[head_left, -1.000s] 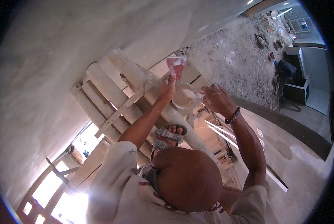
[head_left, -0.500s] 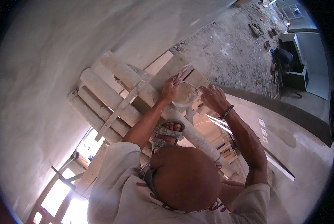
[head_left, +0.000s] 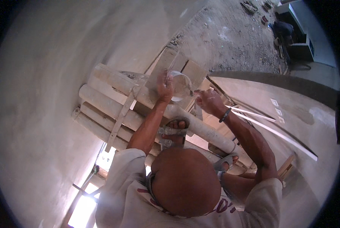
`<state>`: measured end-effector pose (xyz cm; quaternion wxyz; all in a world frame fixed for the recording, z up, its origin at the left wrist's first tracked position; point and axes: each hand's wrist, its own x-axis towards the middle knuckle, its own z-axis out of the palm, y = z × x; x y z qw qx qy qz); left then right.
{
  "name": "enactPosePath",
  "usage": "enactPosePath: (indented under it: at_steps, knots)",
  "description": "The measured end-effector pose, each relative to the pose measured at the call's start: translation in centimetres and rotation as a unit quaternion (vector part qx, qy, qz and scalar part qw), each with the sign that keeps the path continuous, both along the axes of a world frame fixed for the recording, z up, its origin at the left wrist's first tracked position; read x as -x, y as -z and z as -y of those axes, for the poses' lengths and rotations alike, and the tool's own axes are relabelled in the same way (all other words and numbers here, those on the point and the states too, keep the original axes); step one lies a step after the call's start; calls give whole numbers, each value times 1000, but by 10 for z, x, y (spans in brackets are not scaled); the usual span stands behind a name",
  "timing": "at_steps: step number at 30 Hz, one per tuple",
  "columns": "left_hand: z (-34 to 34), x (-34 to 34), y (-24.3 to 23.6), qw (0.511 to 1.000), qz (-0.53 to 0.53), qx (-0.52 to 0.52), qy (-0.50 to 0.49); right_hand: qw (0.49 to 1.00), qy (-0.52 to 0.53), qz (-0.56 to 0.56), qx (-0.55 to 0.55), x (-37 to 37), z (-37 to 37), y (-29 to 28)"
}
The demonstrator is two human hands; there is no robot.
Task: The person applies plaster to the upper edge of a doorway using a putty knife and a hawk, smoothing the material along the surface while standing on scaffolding.
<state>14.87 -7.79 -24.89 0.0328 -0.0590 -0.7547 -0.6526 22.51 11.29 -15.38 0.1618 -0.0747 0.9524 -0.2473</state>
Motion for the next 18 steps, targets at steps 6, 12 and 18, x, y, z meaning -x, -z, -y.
enactPosePath:
  at_steps: [6,12,18]
  knots:
    - [29,1,49,991,97,63,-61,977,136,136,92,-28,30,7]
    - [17,2,44,982,136,25,-132,928,269,155,206,-51,62,24]
    - [18,0,39,966,210,27,-150,751,435,258,424,-57,99,23]
